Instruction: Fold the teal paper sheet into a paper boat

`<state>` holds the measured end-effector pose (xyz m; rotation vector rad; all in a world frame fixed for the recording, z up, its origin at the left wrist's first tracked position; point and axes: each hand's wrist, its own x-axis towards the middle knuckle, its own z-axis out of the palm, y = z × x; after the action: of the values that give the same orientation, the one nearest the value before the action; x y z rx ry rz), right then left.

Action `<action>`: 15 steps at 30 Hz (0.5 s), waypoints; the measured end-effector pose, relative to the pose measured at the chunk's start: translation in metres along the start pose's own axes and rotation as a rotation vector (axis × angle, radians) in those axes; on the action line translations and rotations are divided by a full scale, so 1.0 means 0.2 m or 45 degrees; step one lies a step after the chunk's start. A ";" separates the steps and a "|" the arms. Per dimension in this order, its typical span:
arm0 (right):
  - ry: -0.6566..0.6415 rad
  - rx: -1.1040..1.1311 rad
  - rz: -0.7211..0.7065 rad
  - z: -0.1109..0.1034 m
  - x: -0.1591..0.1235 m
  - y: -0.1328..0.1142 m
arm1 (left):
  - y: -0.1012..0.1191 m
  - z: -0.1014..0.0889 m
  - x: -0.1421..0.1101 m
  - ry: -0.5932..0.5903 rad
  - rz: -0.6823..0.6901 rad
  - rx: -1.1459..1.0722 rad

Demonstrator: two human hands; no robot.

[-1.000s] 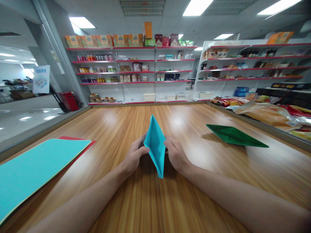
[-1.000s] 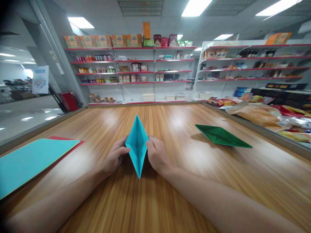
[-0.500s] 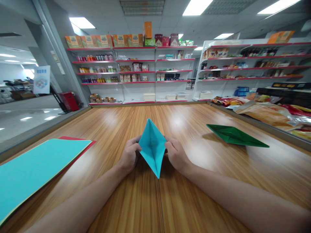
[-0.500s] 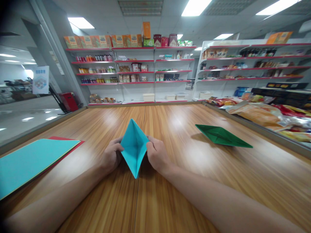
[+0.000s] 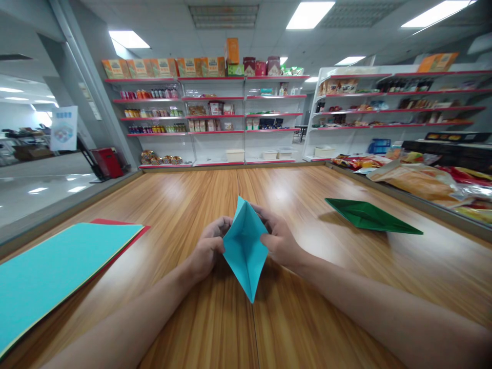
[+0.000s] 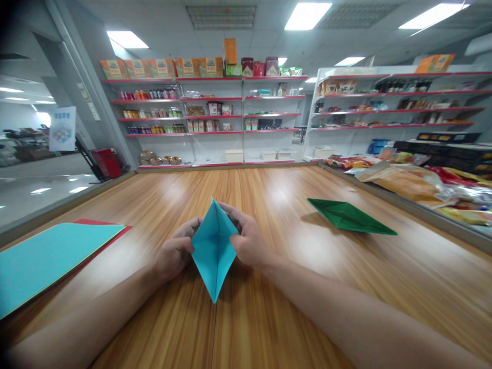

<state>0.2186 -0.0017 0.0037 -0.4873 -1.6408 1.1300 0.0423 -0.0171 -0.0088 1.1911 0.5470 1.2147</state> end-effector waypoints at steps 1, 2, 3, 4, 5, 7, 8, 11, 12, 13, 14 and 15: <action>-0.003 0.008 -0.001 0.00 0.00 0.00 | 0.00 0.00 0.00 -0.011 -0.003 -0.005; -0.009 0.012 -0.001 0.00 0.00 0.01 | 0.00 0.00 0.00 -0.021 -0.005 -0.010; -0.016 0.017 0.001 0.00 0.00 0.01 | -0.01 0.00 0.00 -0.031 -0.006 -0.015; -0.024 0.025 0.005 0.00 0.00 0.01 | -0.01 -0.01 0.00 -0.040 -0.007 -0.020; -0.028 0.033 0.010 0.00 0.00 0.01 | -0.01 -0.01 0.00 -0.049 -0.009 -0.026; -0.022 0.043 0.027 0.00 0.00 0.00 | -0.01 0.00 -0.01 -0.074 -0.022 -0.038; -0.012 0.040 0.038 0.00 0.00 0.00 | 0.00 0.00 -0.01 -0.089 -0.032 -0.041; 0.049 -0.021 0.072 0.01 0.00 -0.01 | 0.03 0.02 -0.02 -0.129 -0.102 -0.075; 0.070 -0.040 0.080 0.01 0.00 -0.01 | 0.04 0.03 -0.03 -0.128 -0.129 -0.101; 0.083 -0.051 0.089 0.01 0.00 -0.01 | 0.06 0.04 -0.03 -0.122 -0.153 -0.129; 0.087 -0.055 0.099 0.02 0.00 -0.01 | 0.07 0.04 -0.03 -0.114 -0.174 -0.152; 0.083 -0.055 0.109 0.02 0.00 -0.02 | 0.07 0.05 -0.02 -0.101 -0.186 -0.164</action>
<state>0.2152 -0.0052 0.0064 -0.6209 -1.6035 1.1318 0.0430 -0.0266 0.0064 1.0670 0.4808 1.0582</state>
